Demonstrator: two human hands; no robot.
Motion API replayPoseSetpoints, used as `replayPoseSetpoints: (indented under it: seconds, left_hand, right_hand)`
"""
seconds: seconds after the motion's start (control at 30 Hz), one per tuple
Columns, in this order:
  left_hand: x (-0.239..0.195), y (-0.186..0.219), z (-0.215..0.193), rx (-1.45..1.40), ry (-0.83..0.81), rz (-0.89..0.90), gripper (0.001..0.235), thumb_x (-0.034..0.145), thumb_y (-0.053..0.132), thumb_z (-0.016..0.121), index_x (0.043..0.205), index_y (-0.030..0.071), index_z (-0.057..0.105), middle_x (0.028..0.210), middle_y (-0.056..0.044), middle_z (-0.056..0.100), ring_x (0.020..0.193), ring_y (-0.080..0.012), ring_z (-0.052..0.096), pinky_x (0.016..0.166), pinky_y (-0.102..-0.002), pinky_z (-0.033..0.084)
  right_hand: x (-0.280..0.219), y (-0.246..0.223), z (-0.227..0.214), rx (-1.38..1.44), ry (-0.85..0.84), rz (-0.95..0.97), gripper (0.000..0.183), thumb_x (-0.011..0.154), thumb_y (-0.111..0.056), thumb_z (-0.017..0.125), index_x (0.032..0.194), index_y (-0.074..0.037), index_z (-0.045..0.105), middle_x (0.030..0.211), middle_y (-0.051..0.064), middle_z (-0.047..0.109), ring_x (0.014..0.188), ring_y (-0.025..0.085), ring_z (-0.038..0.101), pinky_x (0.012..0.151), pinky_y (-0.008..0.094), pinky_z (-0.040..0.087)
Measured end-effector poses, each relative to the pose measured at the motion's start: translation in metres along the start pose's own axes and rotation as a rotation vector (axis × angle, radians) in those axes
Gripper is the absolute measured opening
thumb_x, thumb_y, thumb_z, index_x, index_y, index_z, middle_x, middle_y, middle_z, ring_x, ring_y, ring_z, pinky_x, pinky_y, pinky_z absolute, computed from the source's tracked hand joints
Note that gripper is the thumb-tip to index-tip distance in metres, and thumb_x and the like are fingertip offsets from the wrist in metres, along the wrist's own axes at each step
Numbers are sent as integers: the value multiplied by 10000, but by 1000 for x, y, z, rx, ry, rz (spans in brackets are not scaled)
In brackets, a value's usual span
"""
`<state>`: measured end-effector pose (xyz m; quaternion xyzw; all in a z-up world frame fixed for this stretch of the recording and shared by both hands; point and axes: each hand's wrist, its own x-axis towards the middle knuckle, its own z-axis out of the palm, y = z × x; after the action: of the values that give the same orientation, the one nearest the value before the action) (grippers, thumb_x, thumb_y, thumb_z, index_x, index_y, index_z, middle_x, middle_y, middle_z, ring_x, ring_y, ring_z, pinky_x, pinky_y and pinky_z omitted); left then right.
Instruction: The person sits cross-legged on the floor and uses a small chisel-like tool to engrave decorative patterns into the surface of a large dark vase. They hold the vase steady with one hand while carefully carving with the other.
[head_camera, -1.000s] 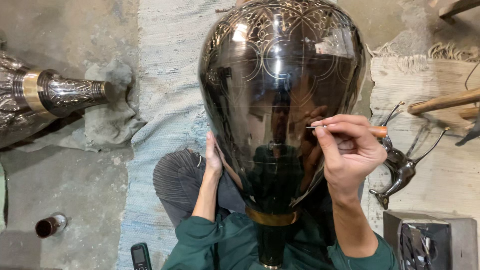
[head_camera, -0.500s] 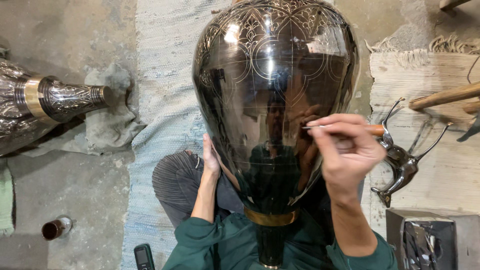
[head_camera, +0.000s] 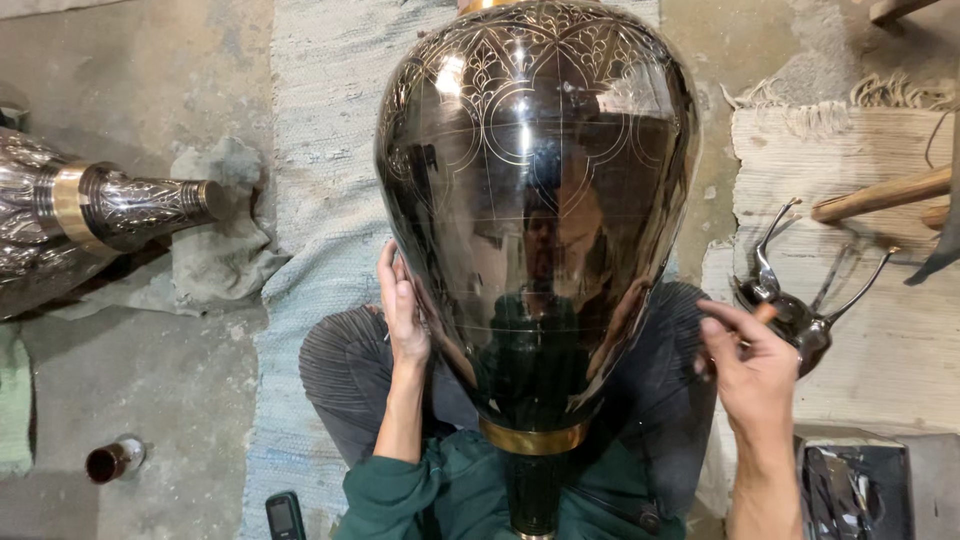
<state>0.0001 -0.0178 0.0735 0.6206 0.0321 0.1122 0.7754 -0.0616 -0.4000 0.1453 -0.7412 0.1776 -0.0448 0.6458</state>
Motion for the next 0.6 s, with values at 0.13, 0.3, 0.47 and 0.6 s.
replayPoseSetpoints:
  seconds: [0.13, 0.3, 0.47, 0.6]
  left_hand:
    - [0, 26, 15, 171, -15, 58, 1035, 957, 627, 518, 1650, -32, 124, 1616, -269, 341, 1502, -351, 347, 1256, -444, 233]
    - [6, 40, 23, 154, -87, 91, 1060, 978, 653, 519, 1650, -34, 74, 1743, -231, 148, 1635, -316, 140, 1325, -422, 93]
    - [9, 45, 18, 155, -123, 34, 1070, 949, 665, 522, 1655, -20, 101, 1717, -222, 218, 1602, -316, 225, 1296, -429, 162]
    - [13, 35, 10, 61, -156, -24, 1052, 948, 684, 513, 1662, 43, 83, 1728, -176, 182, 1589, -301, 226, 1287, -430, 195]
  right_hand:
    - [22, 18, 10, 12, -5, 9, 292, 1003, -123, 659, 1264, -1, 706, 779, -33, 613, 574, 47, 530, 488, 219, 431]
    - [100, 39, 49, 27, -110, 80, 615, 1115, -516, 447, 1276, 54, 613, 639, 20, 525, 473, 103, 472, 427, 268, 383]
    - [105, 37, 72, 327, -53, 56, 613, 1076, -517, 427, 1212, 29, 669, 941, -8, 751, 762, 62, 681, 661, 222, 554]
    - [85, 23, 72, 183, 33, 3, 560, 1125, -462, 491, 1166, 52, 709, 921, 65, 681, 729, 120, 552, 656, 271, 432]
